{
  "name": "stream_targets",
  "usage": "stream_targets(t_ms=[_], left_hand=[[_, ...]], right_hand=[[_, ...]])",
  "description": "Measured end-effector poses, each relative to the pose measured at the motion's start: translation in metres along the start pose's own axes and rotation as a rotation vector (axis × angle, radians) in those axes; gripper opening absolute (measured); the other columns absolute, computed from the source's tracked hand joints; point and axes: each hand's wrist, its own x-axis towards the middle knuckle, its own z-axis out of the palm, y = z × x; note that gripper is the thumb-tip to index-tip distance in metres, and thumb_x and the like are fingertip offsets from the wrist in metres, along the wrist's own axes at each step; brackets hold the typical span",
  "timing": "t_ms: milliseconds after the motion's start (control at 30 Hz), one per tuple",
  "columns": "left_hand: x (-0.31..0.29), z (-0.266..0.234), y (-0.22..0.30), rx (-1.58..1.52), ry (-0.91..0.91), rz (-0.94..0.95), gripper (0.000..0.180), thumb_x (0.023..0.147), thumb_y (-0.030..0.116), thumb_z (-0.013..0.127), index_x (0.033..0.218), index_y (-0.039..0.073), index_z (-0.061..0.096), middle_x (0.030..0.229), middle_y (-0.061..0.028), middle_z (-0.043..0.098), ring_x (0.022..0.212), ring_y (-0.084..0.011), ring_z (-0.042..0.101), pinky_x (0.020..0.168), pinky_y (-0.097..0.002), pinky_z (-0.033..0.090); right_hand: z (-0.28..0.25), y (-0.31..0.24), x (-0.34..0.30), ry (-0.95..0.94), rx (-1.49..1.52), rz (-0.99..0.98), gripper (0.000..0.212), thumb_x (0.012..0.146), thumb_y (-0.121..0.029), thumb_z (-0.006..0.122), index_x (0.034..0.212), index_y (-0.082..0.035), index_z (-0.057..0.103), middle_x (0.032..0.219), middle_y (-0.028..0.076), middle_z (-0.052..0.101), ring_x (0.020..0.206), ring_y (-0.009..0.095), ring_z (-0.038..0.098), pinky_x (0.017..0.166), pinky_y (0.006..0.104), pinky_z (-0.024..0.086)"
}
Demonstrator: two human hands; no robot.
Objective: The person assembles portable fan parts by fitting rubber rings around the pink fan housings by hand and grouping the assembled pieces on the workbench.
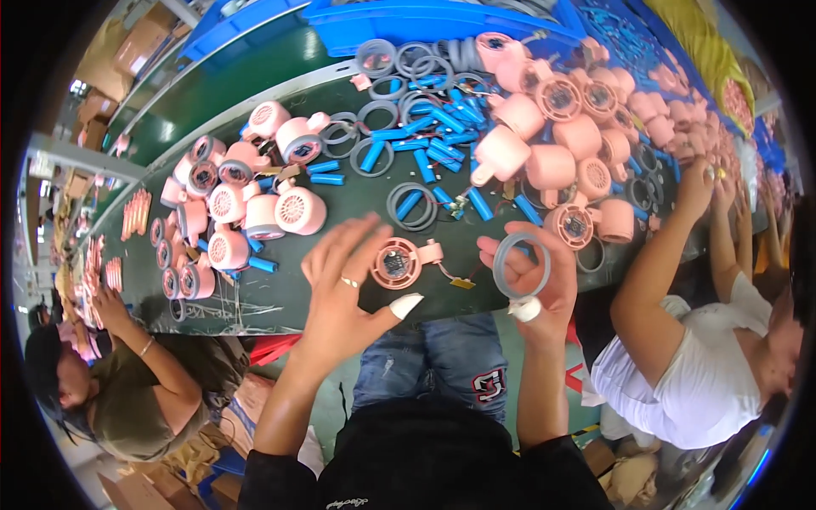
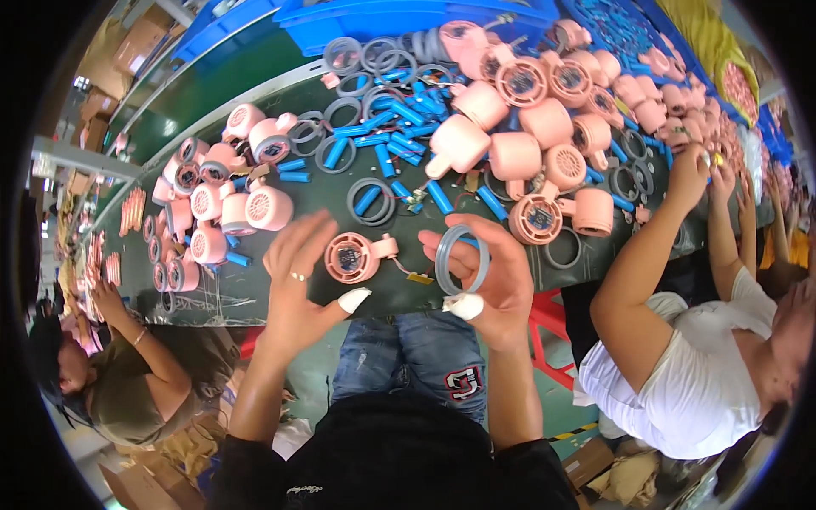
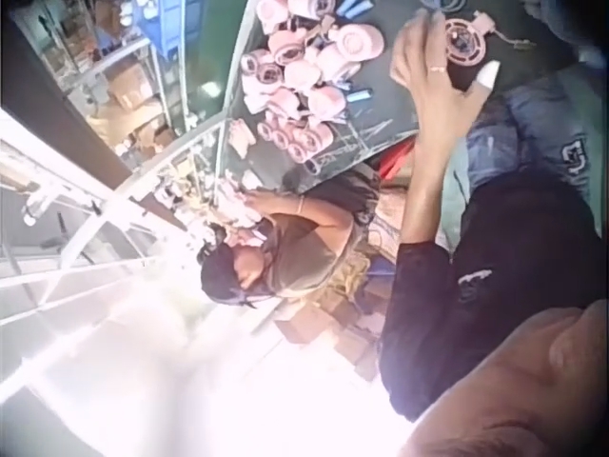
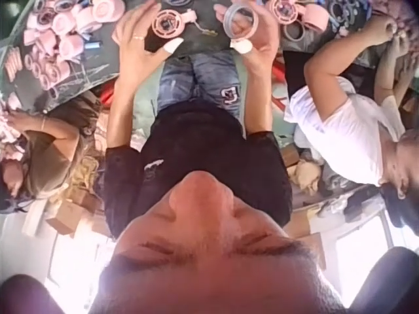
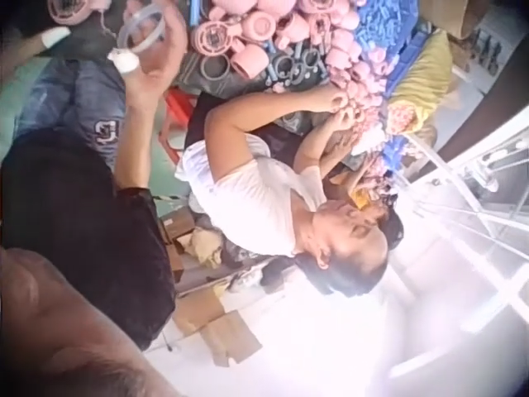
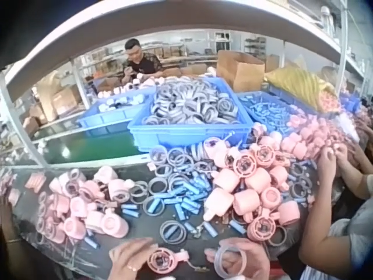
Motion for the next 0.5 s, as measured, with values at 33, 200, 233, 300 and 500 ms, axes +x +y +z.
stream_targets(t_ms=[33,200,233,300,500], left_hand=[[-0.004,-0.001,-0.001,-0.086,0.034,0.043,0.069,0.073,0.027,0.088,0.134,0.010,0.061,0.134,-0.0088,0.061,0.122,-0.0321,0.056,0.102,-0.0446,0.037],[-0.019,-0.003,0.034,-0.558,0.074,-0.313,0.027,0.086,0.004,0.075,0.112,0.008,0.074,0.095,-0.0084,0.072,0.067,-0.0140,0.065,0.062,-0.0296,0.049],[-0.019,-0.001,0.039,-0.746,0.048,-0.441,0.022,0.093,0.008,0.069,0.115,0.005,0.073,0.084,-0.0080,0.071,0.059,-0.0063,0.060,0.052,-0.0233,0.043],[-0.014,-0.008,0.042,-0.932,-0.102,-0.611,0.021,0.096,0.012,0.066,0.114,0.003,0.073,0.079,-0.0058,0.070,0.060,-0.0052,0.060,0.051,-0.0221,0.042],[-0.005,-0.014,0.038,-1.198,-0.212,-0.796,0.022,0.101,0.015,0.060,0.106,-0.001,0.074,0.068,-0.0012,0.067,0.056,-0.0046,0.058,0.051,-0.0248,0.045]], right_hand=[[0.008,0.002,0.002,-0.051,-0.033,-0.024,0.081,0.077,-0.007,0.086,0.145,-0.003,0.042,0.146,0.024,0.044,0.131,0.050,0.053,0.109,0.0591,0.046],[0.036,0.009,0.007,-0.284,-0.263,-0.105,0.064,0.076,0.004,0.082,0.133,-0.007,0.055,0.147,0.023,0.043,0.139,0.046,0.045,0.118,0.0604,0.034],[0.040,0.009,0.007,-0.314,-0.275,-0.108,0.062,0.076,0.006,0.079,0.132,-0.007,0.055,0.147,0.023,0.043,0.140,0.046,0.045,0.117,0.0601,0.035],[0.048,0.010,0.006,-0.353,-0.267,-0.091,0.059,0.076,0.011,0.073,0.129,-0.008,0.057,0.147,0.024,0.044,0.142,0.047,0.042,0.116,0.0590,0.037],[0.059,0.006,0.008,-0.446,-0.328,0.009,0.052,0.078,0.006,0.077,0.126,-0.007,0.062,0.153,0.029,0.041,0.140,0.047,0.046,0.114,0.0569,0.040]])
